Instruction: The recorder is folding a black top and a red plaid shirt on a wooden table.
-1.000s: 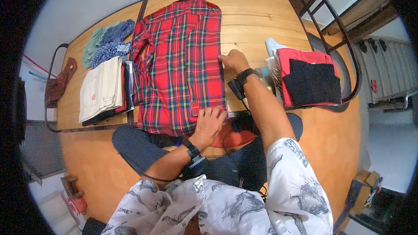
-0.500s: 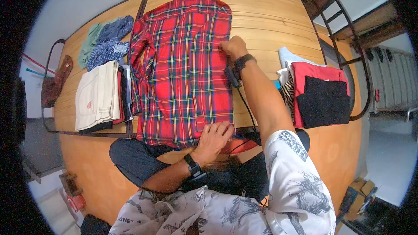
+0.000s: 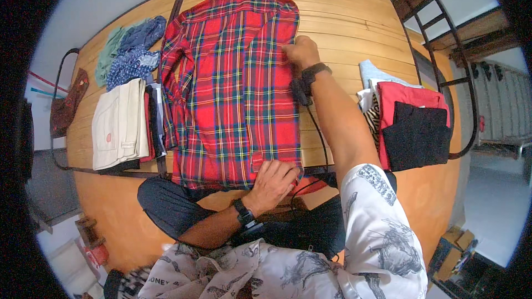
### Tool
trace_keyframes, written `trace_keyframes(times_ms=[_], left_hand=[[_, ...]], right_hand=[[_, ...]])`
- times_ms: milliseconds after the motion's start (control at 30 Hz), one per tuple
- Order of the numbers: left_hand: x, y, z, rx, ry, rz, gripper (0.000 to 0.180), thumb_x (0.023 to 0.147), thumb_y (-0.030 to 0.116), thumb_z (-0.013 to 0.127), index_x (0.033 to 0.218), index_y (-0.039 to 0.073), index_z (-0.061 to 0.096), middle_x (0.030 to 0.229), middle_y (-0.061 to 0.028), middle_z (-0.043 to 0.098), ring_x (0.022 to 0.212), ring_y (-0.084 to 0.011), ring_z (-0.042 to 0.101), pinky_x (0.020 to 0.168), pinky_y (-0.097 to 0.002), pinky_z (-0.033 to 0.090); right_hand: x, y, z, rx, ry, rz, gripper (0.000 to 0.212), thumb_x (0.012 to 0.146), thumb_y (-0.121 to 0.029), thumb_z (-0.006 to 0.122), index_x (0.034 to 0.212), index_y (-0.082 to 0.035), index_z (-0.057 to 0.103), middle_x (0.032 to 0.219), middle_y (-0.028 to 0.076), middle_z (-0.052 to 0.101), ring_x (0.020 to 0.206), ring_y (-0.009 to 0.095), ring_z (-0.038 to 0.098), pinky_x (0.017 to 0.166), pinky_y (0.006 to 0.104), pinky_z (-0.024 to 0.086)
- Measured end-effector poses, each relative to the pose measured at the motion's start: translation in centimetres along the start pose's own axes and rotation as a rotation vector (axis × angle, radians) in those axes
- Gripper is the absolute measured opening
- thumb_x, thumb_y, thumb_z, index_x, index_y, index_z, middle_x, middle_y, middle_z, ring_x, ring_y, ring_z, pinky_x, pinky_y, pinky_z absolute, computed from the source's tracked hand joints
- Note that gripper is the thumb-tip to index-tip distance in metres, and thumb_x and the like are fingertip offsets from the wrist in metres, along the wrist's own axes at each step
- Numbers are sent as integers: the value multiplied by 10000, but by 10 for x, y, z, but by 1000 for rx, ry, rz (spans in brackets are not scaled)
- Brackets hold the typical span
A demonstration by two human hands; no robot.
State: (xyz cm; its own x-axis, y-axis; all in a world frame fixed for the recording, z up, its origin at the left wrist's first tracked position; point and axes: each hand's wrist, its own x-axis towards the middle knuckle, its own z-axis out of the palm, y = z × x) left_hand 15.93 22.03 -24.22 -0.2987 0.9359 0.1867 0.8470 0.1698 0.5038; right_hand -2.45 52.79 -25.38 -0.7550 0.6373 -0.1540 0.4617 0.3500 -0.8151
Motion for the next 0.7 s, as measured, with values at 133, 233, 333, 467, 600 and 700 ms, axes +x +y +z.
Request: trace_keyframes(times_ms=[133, 233, 333, 467, 600, 700], left_hand=[[7, 0, 4, -8, 21, -7, 389, 786, 130, 726, 1156, 58, 627, 1149, -74, 580, 1034, -256, 533, 874, -386, 414], [15, -1, 3, -12, 18, 9, 375, 797, 119, 708, 1158, 59, 623, 1123, -69, 574, 1016, -256, 531, 860, -380, 416], [32, 9, 13, -47, 23, 18, 338, 812, 126, 688, 1138, 68, 617, 1081, -69, 560, 999, -257, 525, 856, -377, 414], [49, 23, 33, -19, 15, 65, 263, 837, 162, 662, 1084, 89, 604, 1042, -71, 536, 1013, -245, 508, 870, -373, 400], [53, 25, 37, -16, -34, 77, 294, 824, 162, 685, 1100, 92, 612, 1058, -65, 535, 1032, -236, 505, 891, -363, 387], [55, 28, 42, -72, -24, 92, 332, 804, 186, 721, 1099, 81, 613, 1075, -80, 530, 1039, -251, 501, 889, -382, 393]], right_hand=[[3, 2, -8, 35, 10, -44, 297, 811, -197, 774, 878, 79, 690, 859, 222, 727, 774, 290, 721, 663, 420, 565], [-17, -22, -22, 36, -5, -35, 260, 823, -168, 766, 894, 75, 708, 838, 201, 731, 733, 268, 720, 639, 413, 564], [-13, -17, -40, 37, 8, 87, 215, 849, -151, 748, 918, 52, 745, 792, 167, 737, 710, 247, 729, 622, 406, 571], [14, 26, -70, -169, -30, 35, 332, 829, -321, 811, 920, -5, 763, 864, 126, 759, 793, 205, 720, 730, 352, 546], [9, 32, -77, -168, 29, 42, 370, 845, -350, 777, 871, 18, 744, 867, 169, 757, 797, 252, 733, 721, 373, 552], [30, 69, -92, -321, 88, -18, 437, 848, -387, 751, 829, 48, 719, 886, 228, 744, 844, 322, 739, 743, 400, 559]])
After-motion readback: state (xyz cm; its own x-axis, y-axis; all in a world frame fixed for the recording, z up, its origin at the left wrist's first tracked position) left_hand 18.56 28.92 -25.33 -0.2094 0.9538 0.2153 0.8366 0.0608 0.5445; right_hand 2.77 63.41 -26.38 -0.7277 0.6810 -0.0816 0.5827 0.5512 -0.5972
